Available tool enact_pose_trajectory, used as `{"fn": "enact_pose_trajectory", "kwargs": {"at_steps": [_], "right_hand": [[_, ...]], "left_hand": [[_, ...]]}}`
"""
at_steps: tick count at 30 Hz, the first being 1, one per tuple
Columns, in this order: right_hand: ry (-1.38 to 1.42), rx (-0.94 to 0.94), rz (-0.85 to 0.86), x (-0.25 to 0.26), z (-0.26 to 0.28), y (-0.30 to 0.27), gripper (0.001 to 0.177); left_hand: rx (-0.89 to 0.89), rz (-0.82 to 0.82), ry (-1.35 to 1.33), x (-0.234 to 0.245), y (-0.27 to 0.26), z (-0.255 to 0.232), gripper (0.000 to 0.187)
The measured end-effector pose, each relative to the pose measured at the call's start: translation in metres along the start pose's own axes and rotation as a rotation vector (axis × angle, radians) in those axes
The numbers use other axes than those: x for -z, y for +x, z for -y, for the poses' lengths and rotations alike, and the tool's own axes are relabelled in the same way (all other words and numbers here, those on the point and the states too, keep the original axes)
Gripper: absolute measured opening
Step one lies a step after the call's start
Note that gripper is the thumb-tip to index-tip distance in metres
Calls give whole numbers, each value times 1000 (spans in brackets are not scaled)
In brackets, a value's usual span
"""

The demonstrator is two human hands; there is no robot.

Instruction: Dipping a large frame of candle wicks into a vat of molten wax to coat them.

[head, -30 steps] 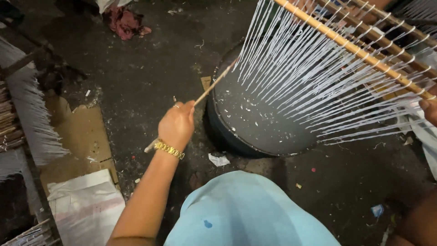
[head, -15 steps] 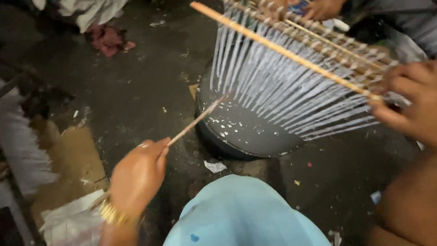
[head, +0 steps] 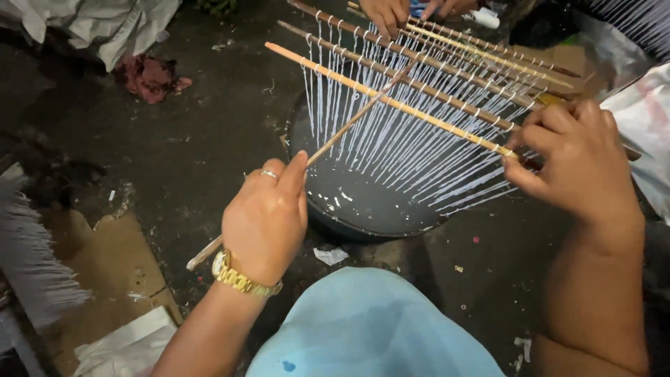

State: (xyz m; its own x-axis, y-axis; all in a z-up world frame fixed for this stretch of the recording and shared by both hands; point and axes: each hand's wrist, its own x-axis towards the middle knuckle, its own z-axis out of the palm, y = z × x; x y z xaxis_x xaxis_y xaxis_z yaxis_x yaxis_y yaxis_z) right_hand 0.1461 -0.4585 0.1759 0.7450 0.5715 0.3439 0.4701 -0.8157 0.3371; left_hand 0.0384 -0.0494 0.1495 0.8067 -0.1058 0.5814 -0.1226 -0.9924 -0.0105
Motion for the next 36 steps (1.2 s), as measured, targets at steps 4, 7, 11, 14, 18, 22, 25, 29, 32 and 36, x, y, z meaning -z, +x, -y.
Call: {"fn": "enact_pose_trajectory", "kwargs": {"at_steps": [4,7,11,14,18,22,25,29,32,36], "right_hand": [[1,-1,6,3,1,-1,15],[36,-10,15,4,1,-1,15],[24,-11,14,-2,-3,-4,17],[46,-32,34,-2,-5,-5,20],[65,-20,22,1,-10,-4,19],[86,-11,29,17,-12,1,21],[126,-22,21,29,-8,8,17],[100,11,14,37,-5,16,26],[120,14,0,40,-4,20,22],[158,4,-16,45,-1,24,16]], "left_hand": [[13,12,27,-8,4,-2,33],[3,24,13,-12,4,-4,35],[1,46,-39,-16,3,-8,40],[5,18,-68,-11,4,-7,38],[2,23,-466,7,-3,1,30],[-45,140,-845,-2,-40,0,29],[-62,214,-858,-23,-71,-5,29],[-56,188,-709,-35,-89,-14,32],[-57,144,-674,-34,-85,-16,32],[-19,153,-633,-38,-81,-15,30]]}}
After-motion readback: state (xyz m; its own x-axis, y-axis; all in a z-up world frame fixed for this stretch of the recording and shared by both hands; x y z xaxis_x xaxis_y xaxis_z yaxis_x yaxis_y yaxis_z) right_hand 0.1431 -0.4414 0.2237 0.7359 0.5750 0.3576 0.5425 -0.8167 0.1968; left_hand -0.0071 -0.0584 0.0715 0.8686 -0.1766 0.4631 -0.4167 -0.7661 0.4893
